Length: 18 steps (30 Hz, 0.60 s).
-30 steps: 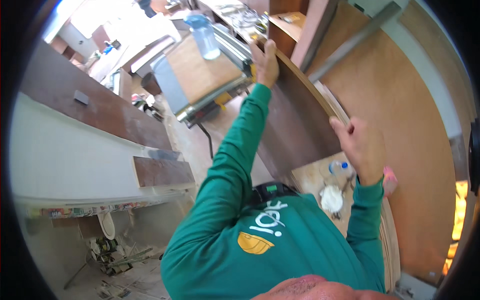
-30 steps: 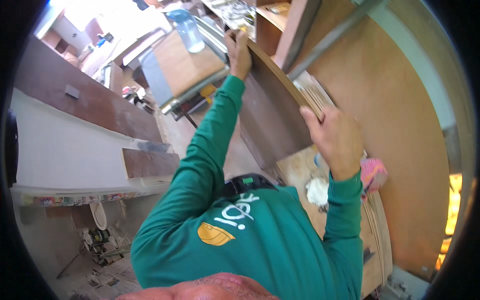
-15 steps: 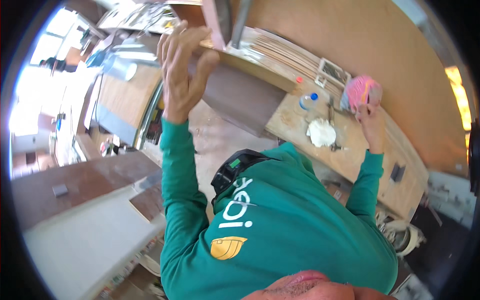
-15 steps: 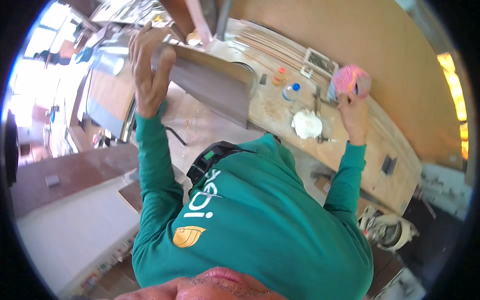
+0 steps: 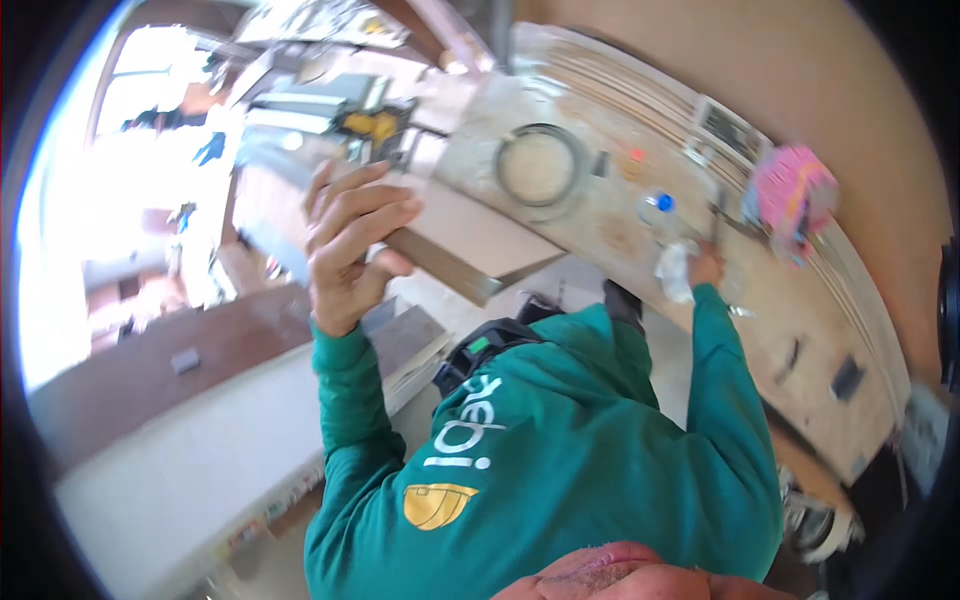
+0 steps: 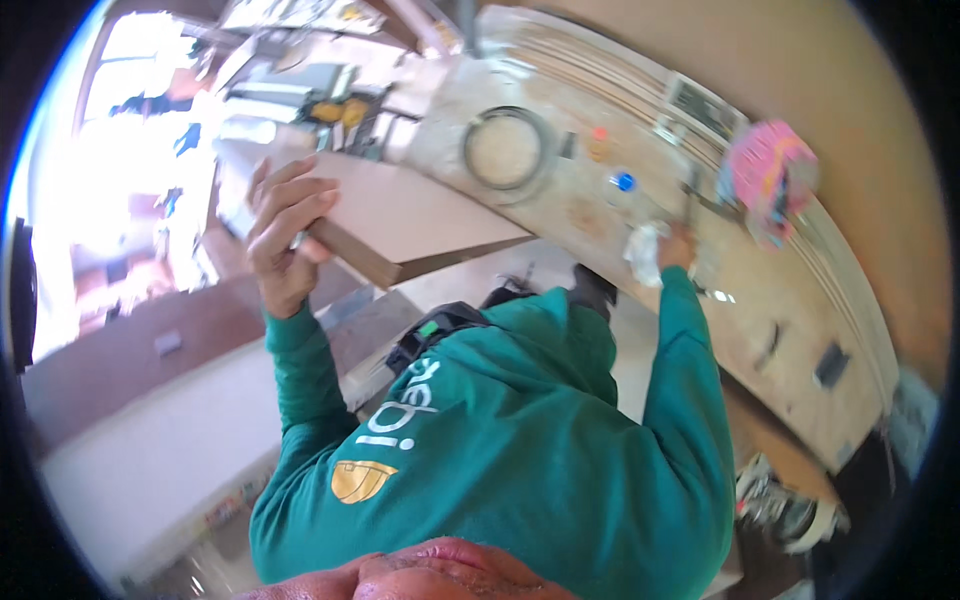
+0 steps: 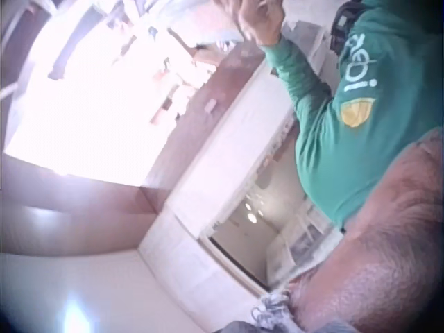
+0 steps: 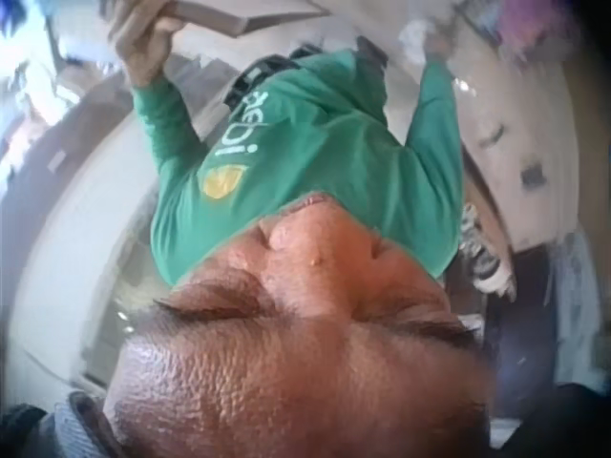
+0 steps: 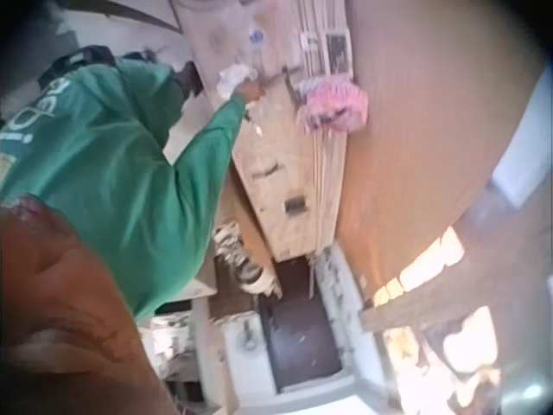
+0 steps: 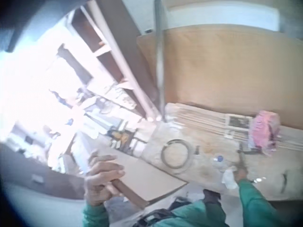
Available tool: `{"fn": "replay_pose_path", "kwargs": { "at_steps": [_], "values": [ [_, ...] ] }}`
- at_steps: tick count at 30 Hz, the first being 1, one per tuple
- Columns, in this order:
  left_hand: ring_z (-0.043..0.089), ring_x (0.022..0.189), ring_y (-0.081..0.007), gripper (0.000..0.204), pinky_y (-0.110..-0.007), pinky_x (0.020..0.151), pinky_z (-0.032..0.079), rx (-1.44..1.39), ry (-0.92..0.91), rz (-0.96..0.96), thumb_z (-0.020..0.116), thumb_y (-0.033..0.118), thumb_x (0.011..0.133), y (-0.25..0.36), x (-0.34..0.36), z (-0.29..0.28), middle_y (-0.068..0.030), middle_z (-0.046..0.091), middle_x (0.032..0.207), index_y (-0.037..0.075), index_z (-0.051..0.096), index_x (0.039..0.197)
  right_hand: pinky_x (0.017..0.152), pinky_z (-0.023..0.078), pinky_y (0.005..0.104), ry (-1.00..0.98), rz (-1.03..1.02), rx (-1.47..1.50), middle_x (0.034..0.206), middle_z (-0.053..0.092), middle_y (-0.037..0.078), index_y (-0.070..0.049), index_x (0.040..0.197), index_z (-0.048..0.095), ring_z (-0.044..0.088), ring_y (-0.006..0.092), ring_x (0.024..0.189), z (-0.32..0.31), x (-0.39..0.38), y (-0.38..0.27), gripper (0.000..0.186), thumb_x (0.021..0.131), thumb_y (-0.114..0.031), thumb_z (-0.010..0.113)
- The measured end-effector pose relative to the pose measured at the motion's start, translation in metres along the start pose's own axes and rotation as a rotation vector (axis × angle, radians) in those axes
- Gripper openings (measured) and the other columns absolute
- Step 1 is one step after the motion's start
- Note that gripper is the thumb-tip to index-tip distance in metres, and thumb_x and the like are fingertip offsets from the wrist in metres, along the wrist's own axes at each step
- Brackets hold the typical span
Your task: The person applies a finish to a wooden board using a cloth, wiping the surface and edges repeatedly. They then use a hand plane to smooth the board's edge and continue wiping the surface with the cloth.
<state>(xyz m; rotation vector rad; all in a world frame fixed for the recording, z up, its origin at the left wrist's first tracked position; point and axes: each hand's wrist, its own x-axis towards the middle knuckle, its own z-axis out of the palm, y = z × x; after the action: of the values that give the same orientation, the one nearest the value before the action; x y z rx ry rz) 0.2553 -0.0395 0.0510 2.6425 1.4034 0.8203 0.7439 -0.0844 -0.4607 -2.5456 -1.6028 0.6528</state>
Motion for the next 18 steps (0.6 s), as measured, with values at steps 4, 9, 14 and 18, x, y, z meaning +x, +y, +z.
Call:
{"fn": "replay_pose_path", "kwargs": {
  "at_steps": [4, 9, 14, 18],
  "values": [
    [0.068, 0.127, -0.0338, 0.059, -0.058, 0.119, 0.035, 0.0, -0.106, -0.02, 0.073, 0.065, 0.084, -0.003, -0.003, -0.014, -0.0062, 0.078, 0.117, 0.015, 0.083, 0.116, 0.102, 0.051, 0.059, -0.009, -0.081, -0.02, 0.133, 0.064, 0.014, -0.021, 0.13, 0.069, 0.06, 0.043, 0.125, 0.024, 0.015, 0.012, 0.035, 0.095, -0.026, 0.07],
    [0.06, 0.138, -0.0389, 0.068, -0.06, 0.121, 0.035, -0.118, 0.085, 0.043, 0.064, 0.07, 0.095, -0.033, -0.009, -0.019, -0.0106, 0.074, 0.129, 0.012, 0.078, 0.128, 0.095, 0.05, 0.0602, -0.067, -0.075, 0.019, 0.113, 0.072, 0.022, -0.009, 0.114, 0.061, 0.068, 0.0463, 0.107, 0.002, -0.016, 0.027, 0.02, 0.101, -0.023, 0.061],
    [0.06, 0.137, -0.0385, 0.063, -0.055, 0.121, 0.037, -0.105, 0.31, 0.061, 0.062, 0.062, 0.1, -0.085, -0.006, -0.031, -0.0117, 0.075, 0.129, 0.008, 0.076, 0.129, 0.085, 0.051, 0.0519, 0.351, -0.065, 0.454, 0.103, 0.068, 0.027, -0.004, 0.103, 0.053, 0.068, 0.0453, 0.095, -0.035, -0.047, 0.052, 0.01, 0.105, -0.014, 0.054],
    [0.061, 0.136, -0.0347, 0.053, -0.052, 0.12, 0.04, -0.095, 0.37, 0.121, 0.069, 0.054, 0.098, -0.099, -0.001, -0.027, -0.0101, 0.075, 0.128, 0.011, 0.077, 0.128, 0.082, 0.05, 0.0423, 0.479, -0.028, 0.672, 0.098, 0.062, 0.012, -0.003, 0.102, 0.054, 0.06, 0.0265, 0.088, -0.116, -0.066, 0.042, 0.014, 0.107, -0.016, 0.057]
  ]
}}
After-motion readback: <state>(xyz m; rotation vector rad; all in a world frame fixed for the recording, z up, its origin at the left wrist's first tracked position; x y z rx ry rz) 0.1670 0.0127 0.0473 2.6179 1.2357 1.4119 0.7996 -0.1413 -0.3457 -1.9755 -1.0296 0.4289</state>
